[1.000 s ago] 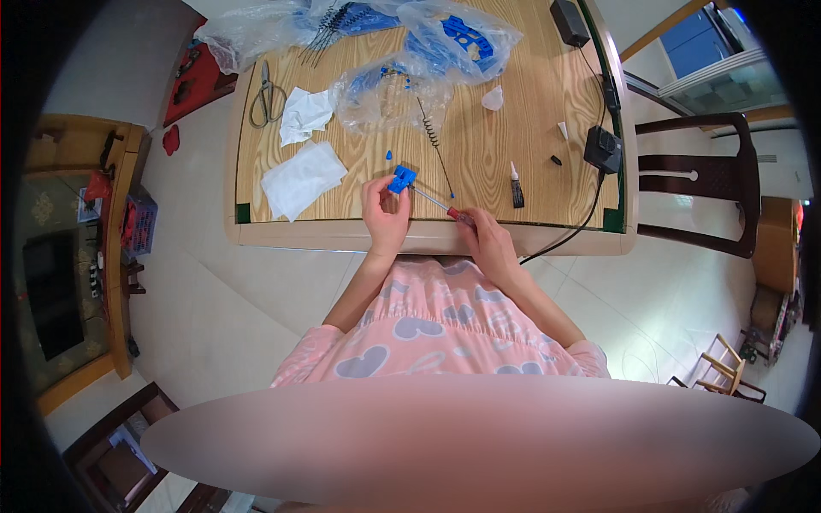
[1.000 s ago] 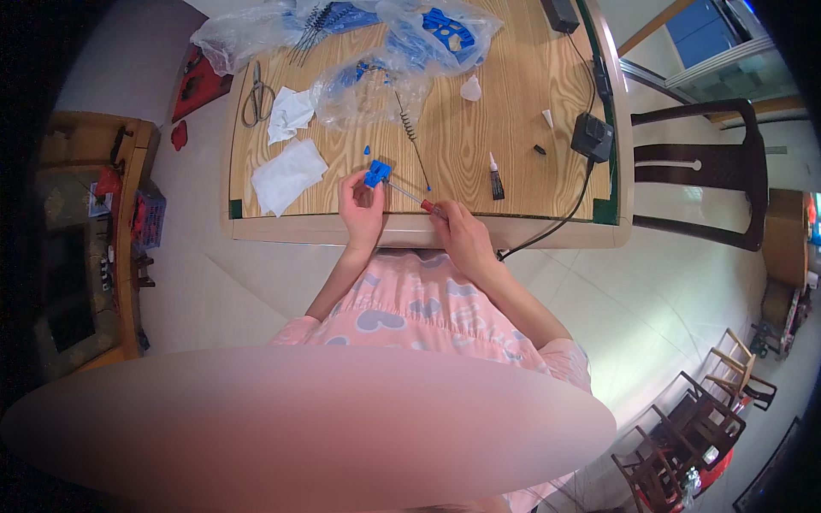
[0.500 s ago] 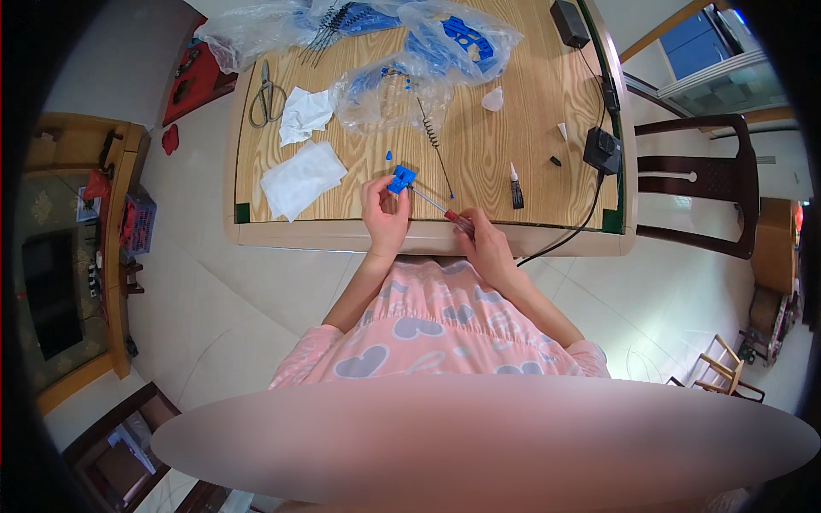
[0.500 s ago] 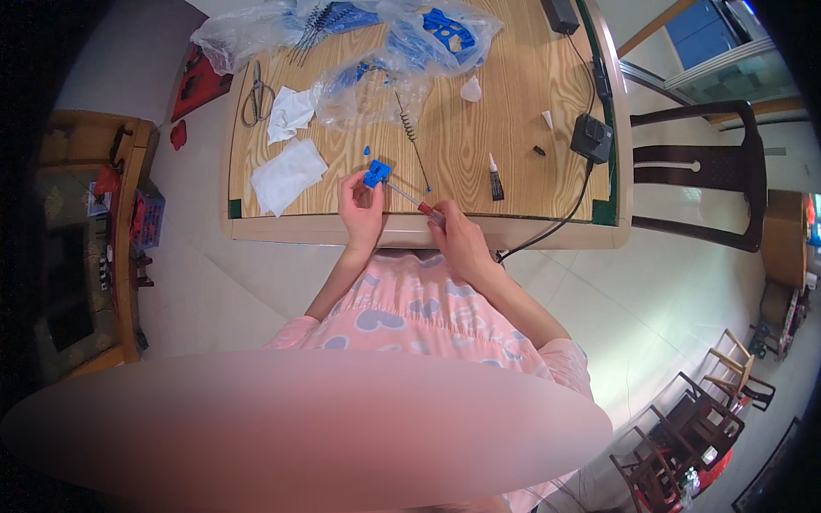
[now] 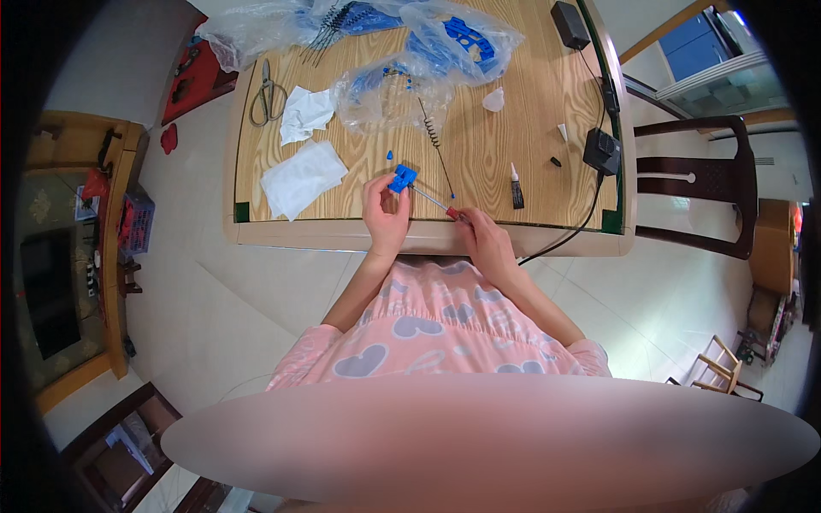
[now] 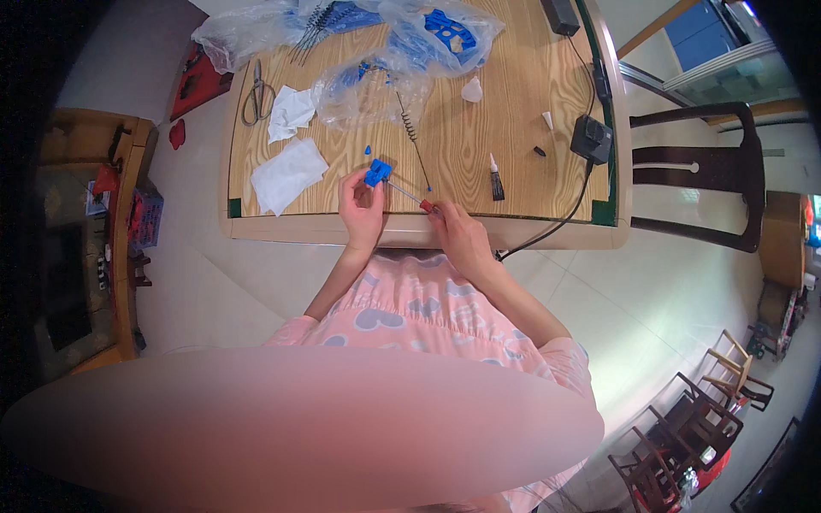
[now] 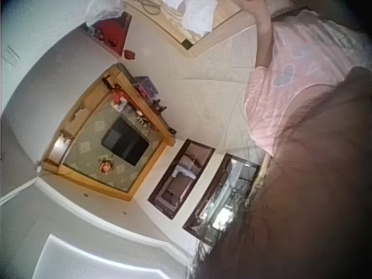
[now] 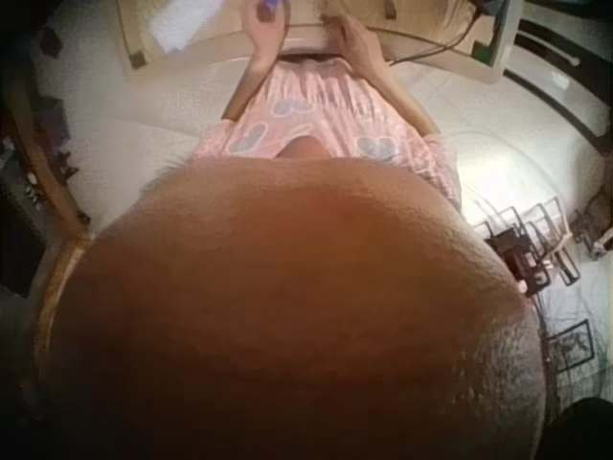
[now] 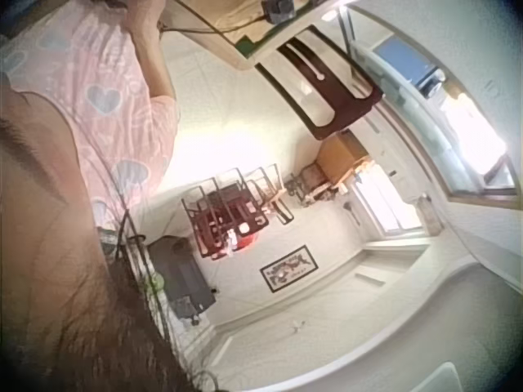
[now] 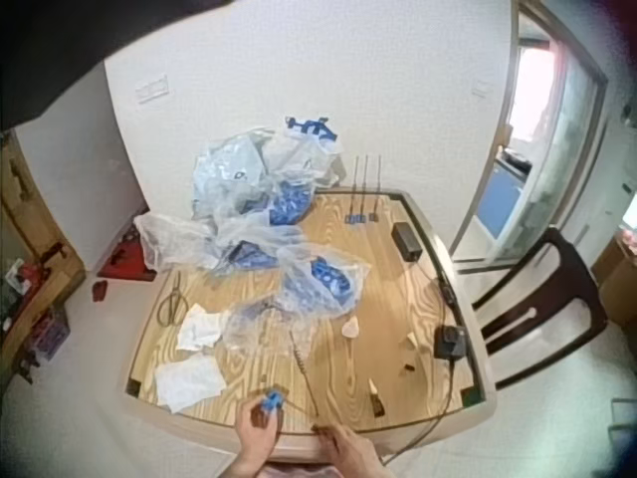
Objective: The person assembles a component by hand, combining a blue plastic part, a metal spring, and a small black electronic module, using glue and a screwdriver.
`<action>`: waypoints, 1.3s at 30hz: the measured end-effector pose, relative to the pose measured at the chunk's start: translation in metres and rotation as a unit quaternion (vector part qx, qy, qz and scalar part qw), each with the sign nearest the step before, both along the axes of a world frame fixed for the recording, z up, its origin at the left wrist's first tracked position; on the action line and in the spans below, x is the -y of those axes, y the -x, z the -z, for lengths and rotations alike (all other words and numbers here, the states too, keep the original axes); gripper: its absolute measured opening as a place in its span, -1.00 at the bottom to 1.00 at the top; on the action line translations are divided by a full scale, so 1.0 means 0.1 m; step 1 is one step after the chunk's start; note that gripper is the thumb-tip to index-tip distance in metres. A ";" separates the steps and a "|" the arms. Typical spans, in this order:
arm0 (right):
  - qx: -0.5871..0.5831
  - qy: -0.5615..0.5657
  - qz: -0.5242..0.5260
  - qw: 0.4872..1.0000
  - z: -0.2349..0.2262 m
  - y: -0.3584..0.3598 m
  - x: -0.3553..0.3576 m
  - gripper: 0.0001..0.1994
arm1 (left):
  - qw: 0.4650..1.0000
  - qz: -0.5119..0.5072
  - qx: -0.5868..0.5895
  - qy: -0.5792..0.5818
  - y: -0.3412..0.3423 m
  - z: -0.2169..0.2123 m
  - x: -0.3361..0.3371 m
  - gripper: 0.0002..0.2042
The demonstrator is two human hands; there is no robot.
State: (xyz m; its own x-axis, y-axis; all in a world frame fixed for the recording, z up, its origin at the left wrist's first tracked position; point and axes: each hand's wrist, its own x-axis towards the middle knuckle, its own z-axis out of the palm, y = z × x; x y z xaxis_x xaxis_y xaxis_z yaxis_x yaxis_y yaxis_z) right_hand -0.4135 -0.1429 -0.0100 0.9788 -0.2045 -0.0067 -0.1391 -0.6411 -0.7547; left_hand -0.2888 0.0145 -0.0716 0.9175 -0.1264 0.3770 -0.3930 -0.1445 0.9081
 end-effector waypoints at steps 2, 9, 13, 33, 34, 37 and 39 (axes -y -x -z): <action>-0.067 -0.054 0.043 0.995 -0.11 -0.01 -0.04 -0.69 | 1.000 0.001 0.002 0.006 0.00 -0.01 0.01 -0.67; 0.010 0.020 0.007 1.000 -0.02 -0.01 -0.01 -0.68 | 1.000 -0.008 0.014 -0.012 0.00 -0.04 0.00 -0.68; -0.027 -0.026 0.050 0.998 -0.03 0.00 -0.04 -0.73 | 1.000 -0.006 0.023 -0.005 -0.01 0.00 0.00 -0.68; -0.089 -0.057 0.050 0.993 -0.05 0.00 -0.06 -0.69 | 1.000 -0.012 0.019 -0.008 0.01 -0.02 0.00 -0.67; -0.053 -0.040 0.037 0.997 0.02 0.00 -0.05 -0.68 | 1.000 -0.012 0.020 -0.009 0.01 -0.02 0.00 -0.67; -0.004 -0.003 0.018 1.000 0.09 0.00 -0.02 -0.66 | 1.000 -0.013 0.026 0.000 0.00 -0.01 0.00 -0.67; 0.007 0.017 0.011 1.000 0.00 -0.02 -0.03 -0.64 | 1.000 -0.014 0.018 0.003 0.00 0.00 0.00 -0.67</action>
